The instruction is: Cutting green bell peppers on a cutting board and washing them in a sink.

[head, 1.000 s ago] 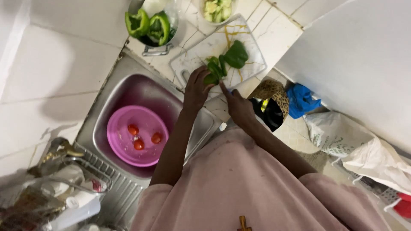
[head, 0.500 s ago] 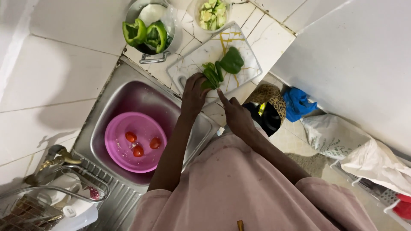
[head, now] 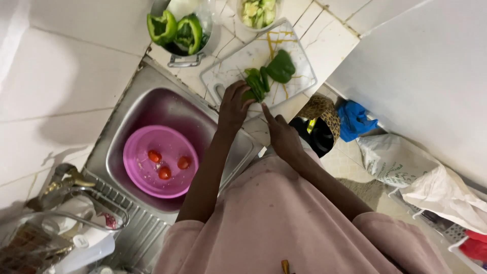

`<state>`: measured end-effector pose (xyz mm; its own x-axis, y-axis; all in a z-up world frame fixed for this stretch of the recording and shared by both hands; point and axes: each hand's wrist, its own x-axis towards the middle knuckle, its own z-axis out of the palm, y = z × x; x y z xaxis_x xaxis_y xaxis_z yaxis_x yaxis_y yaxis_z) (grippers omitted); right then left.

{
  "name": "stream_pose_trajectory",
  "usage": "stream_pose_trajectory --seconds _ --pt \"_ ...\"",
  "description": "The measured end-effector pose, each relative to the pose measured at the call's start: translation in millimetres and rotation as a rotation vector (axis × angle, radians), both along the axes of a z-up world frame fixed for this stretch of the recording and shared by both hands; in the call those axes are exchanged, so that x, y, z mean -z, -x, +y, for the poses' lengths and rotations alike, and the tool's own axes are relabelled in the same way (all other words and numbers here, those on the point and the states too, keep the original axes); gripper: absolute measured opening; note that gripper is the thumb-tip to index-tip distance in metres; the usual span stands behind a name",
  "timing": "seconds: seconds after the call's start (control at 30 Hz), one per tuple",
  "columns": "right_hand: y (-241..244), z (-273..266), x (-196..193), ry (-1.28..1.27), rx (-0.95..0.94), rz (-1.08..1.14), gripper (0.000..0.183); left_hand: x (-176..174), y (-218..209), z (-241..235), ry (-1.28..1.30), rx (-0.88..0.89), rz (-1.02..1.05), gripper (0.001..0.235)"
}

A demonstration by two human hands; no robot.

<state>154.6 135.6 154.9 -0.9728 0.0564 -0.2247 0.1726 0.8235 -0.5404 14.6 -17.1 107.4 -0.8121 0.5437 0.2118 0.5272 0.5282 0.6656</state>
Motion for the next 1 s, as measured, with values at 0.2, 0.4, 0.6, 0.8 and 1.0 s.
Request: stream_pose_trajectory --seconds 0.2,0.4,0.6,0.8,1.0 --pt "8.2 -6.5 14.2 -0.112 0.014 0.032 0.078 -8.0 6.1 3.5 -0.02 -0.005 -0.027 0.037" --pt "26.2 -12.9 20.4 -0.083 0.029 0.044 0.081 -8.6 -3.1 0.6 -0.009 -0.01 0.002 0.035" --pt "16.3 -3.5 10.1 -0.06 0.029 0.014 0.078 -16.5 2.7 1.7 0.009 -0.011 -0.015 0.037" --pt "13.1 2.9 -19.2 0.21 0.108 -0.005 0.061 -23.9 -1.2 -3.0 -0.026 -0.008 -0.032 0.036" --pt "9.0 -5.2 -12.2 -0.103 -0.015 0.049 0.074 -7.8 1.5 -4.0 -0.043 -0.002 0.01 0.035"
